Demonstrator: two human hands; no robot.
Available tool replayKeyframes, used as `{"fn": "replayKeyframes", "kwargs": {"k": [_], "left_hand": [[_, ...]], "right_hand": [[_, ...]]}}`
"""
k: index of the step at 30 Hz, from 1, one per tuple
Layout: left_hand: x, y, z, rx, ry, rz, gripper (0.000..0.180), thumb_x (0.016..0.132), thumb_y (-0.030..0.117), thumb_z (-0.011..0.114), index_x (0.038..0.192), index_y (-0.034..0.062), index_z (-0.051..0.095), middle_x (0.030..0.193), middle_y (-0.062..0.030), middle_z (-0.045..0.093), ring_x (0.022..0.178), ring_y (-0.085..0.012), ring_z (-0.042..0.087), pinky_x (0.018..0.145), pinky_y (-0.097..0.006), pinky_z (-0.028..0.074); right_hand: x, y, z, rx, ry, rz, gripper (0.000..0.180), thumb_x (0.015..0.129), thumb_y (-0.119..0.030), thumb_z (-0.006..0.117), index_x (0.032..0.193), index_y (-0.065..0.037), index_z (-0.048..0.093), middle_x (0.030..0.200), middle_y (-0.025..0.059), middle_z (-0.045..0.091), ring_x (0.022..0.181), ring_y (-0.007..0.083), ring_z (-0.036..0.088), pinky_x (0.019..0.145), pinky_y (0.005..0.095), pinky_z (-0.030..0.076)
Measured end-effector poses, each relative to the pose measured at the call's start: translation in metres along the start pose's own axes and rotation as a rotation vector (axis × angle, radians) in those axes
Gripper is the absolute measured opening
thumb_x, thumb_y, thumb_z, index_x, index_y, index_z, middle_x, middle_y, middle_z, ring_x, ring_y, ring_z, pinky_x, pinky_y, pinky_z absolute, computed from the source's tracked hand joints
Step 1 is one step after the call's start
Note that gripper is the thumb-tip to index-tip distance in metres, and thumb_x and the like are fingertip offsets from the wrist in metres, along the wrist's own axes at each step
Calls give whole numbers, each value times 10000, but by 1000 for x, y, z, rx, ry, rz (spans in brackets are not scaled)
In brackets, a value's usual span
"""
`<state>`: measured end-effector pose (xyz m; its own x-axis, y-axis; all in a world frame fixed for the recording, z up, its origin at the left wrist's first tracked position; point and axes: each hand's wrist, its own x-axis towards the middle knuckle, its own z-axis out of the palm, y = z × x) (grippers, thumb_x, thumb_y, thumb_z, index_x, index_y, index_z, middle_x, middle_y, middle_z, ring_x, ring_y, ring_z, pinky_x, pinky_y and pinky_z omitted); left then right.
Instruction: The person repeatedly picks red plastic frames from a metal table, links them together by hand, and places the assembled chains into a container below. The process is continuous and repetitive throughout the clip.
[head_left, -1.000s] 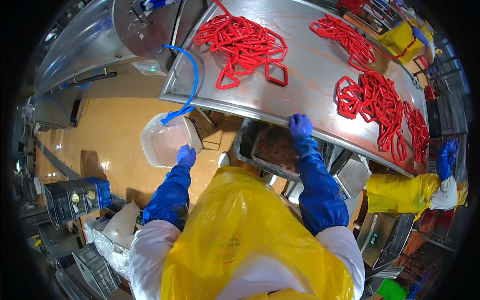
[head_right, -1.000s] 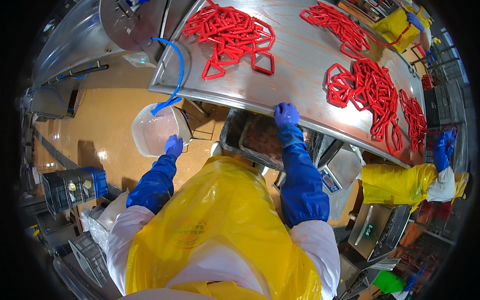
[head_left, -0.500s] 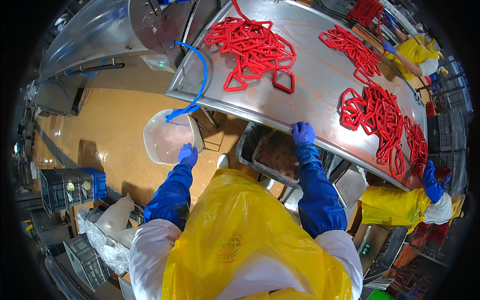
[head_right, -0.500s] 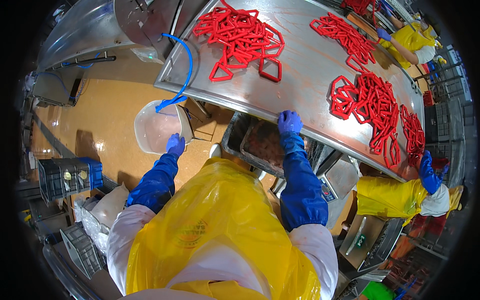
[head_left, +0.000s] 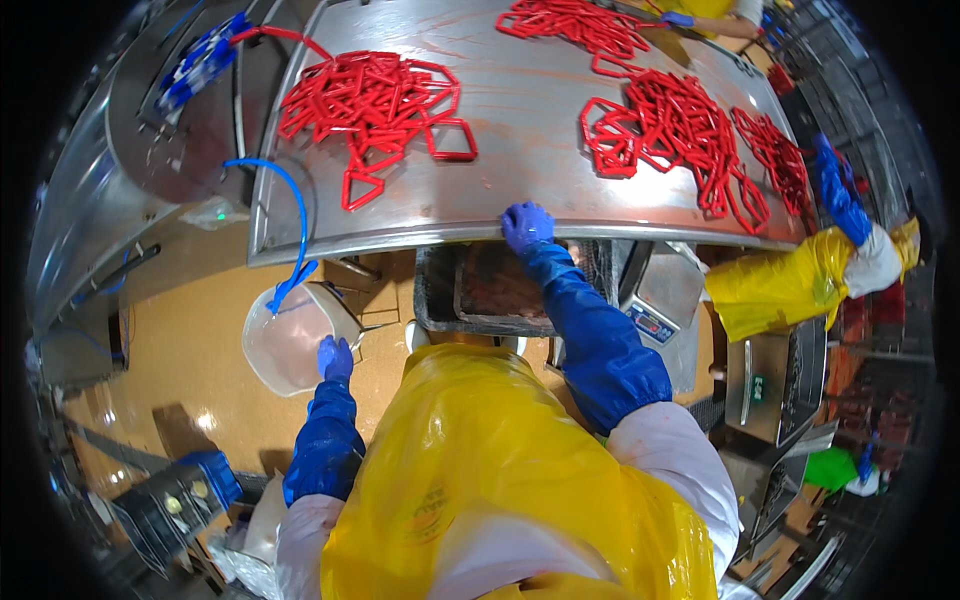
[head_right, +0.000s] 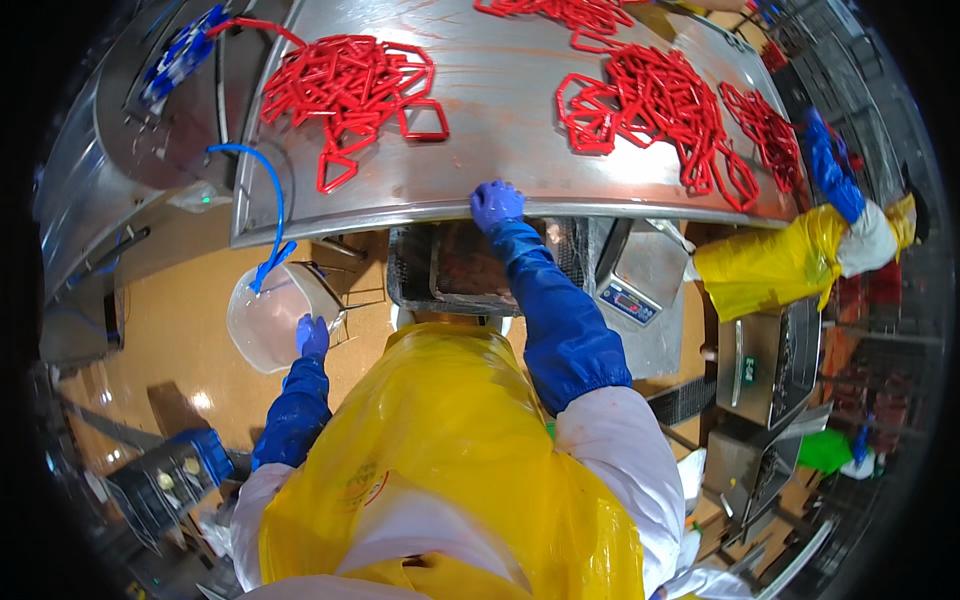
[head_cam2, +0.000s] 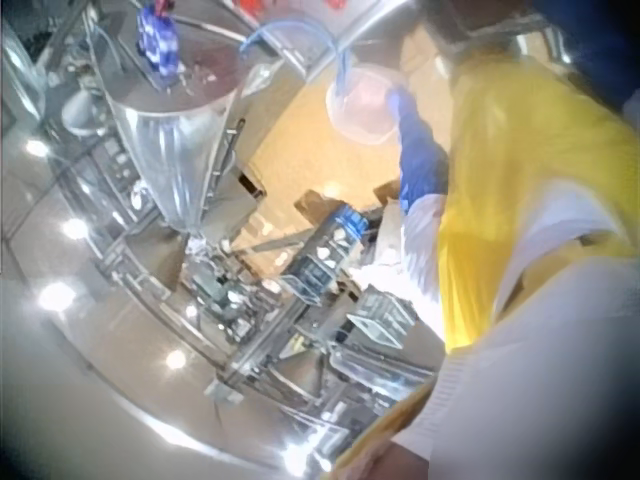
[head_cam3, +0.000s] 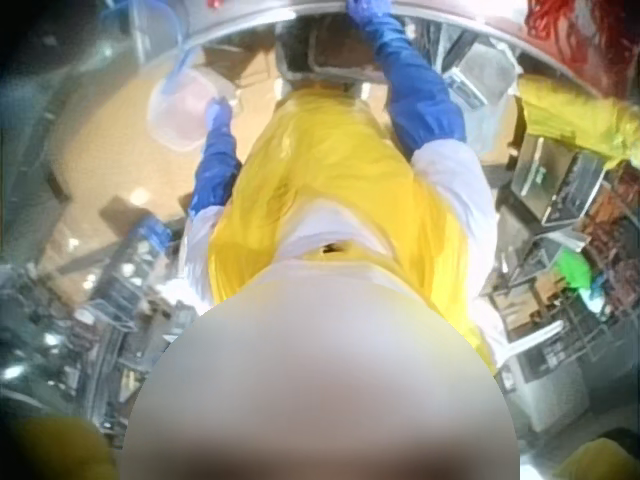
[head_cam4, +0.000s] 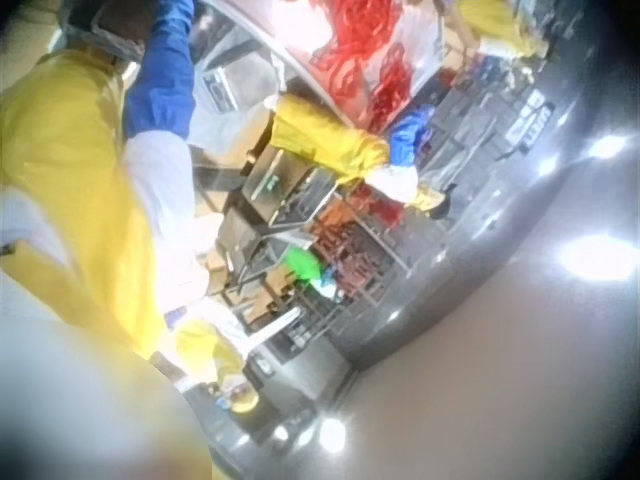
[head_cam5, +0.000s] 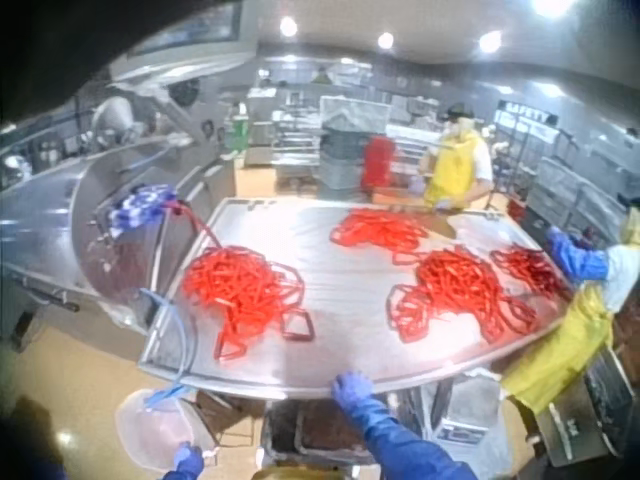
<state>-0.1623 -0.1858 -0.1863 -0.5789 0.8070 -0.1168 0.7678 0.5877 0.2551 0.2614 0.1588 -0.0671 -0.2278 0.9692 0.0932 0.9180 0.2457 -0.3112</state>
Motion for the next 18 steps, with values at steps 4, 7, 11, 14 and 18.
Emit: {"fn": "replayKeyframes", "kwargs": {"k": [4,7,11,14,18], "left_hand": [[9,8,-5,34,-29,19,361,928,298,573,1058,-36,623,1027,-262,645,986,-429,626,876,-503,491],[1,9,-5,43,-19,31,349,926,295,584,1039,-34,612,1005,-264,645,965,-433,630,845,-516,496],[4,15,-6,-2,6,29,352,928,294,580,1032,-40,612,1017,-262,649,973,-437,625,859,-518,489],[9,0,-5,-58,20,88,368,931,290,571,1069,-49,615,1041,-272,647,995,-449,615,880,-513,481],[-7,-14,9,-121,-20,34,452,941,298,555,1208,-64,597,1156,-282,626,1105,-452,584,968,-506,449]], "right_hand": [[-3,2,-3,-5,35,18,228,910,-370,597,959,-176,706,1009,101,662,1012,335,617,867,520,462],[-4,3,-6,-27,33,5,226,910,-370,599,962,-176,703,1011,96,660,1016,330,611,865,520,462],[-8,4,-12,18,54,16,234,906,-371,596,956,-171,707,1001,104,665,1010,334,621,858,521,471],[-8,-4,-18,21,-26,26,251,905,-374,585,954,-164,713,990,120,674,992,346,639,831,531,489],[-9,1,0,-31,120,-57,255,900,-393,585,922,-162,690,954,132,656,910,373,636,763,550,484]]}}
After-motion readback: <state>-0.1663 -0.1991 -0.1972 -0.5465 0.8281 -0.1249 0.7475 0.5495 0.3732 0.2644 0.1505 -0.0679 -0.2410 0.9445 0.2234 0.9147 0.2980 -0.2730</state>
